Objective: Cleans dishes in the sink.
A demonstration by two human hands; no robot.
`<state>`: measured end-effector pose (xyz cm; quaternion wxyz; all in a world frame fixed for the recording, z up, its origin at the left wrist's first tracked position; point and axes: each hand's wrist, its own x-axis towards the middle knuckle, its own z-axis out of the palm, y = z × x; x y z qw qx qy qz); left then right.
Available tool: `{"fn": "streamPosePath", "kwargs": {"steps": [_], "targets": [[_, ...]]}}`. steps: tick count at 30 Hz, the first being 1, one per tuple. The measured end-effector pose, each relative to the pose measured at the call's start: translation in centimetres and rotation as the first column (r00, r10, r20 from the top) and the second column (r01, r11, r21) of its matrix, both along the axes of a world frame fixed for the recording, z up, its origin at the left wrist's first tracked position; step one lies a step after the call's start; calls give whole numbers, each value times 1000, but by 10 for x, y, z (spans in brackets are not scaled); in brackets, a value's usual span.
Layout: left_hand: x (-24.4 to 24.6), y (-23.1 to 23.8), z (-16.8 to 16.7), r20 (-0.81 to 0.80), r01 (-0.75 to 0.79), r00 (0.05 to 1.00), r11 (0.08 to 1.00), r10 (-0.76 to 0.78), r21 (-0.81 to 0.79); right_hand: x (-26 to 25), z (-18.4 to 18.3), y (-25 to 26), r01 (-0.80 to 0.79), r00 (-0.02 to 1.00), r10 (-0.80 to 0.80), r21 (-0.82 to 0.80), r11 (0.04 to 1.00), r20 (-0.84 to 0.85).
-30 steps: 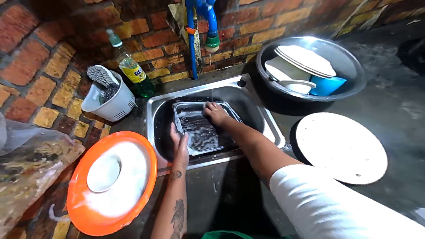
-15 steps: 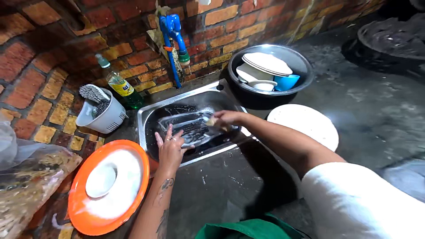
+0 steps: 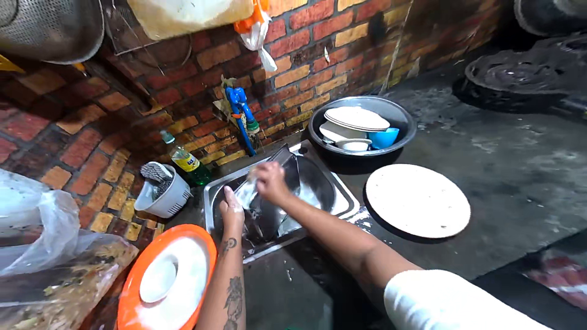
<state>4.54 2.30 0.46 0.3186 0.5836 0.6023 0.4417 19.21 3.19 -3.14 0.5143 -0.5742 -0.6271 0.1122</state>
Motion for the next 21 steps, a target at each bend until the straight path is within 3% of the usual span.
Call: {"fn": "streamPosePath", "kwargs": {"steps": [2, 4, 6, 9, 11, 14, 17, 19, 21], "targets": [[-4, -5, -5, -75, -17, 997, 1000, 18, 13, 52, -25, 35, 202, 973, -207, -62, 977, -101], [-5, -4, -5, -75, -20, 997, 1000, 20, 2, 65, -24, 46, 255, 928, -280, -132, 958, -247], [-4, 4, -4, -39, -33, 999, 999, 32, -27, 26, -14, 29, 142, 952, -165, -107, 984, -259], [2, 13, -8, 12, -21, 1000, 999, 22, -50, -48, -15, -8, -57, 974, 83, 126, 990, -209], [4, 11, -12, -19, -41, 999, 992, 39, -122, -47, -22, -4, -18, 983, 44, 145, 989, -178], [7, 9, -19, -51, -92, 995, 979, 84, -184, 12, -43, 40, 204, 934, -214, -63, 977, -287], [15, 6, -21, -3, -109, 994, 975, 110, -192, 35, -74, 59, 310, 716, -469, -366, 878, -518], [16, 6, -27, 32, -127, 990, 974, 135, -189, 18, -88, 41, 223, 577, -617, -623, 750, -536], [11, 9, -36, 72, -134, 986, 973, 149, -186, -14, -76, 9, 62, 520, -683, -775, 629, -513]]}}
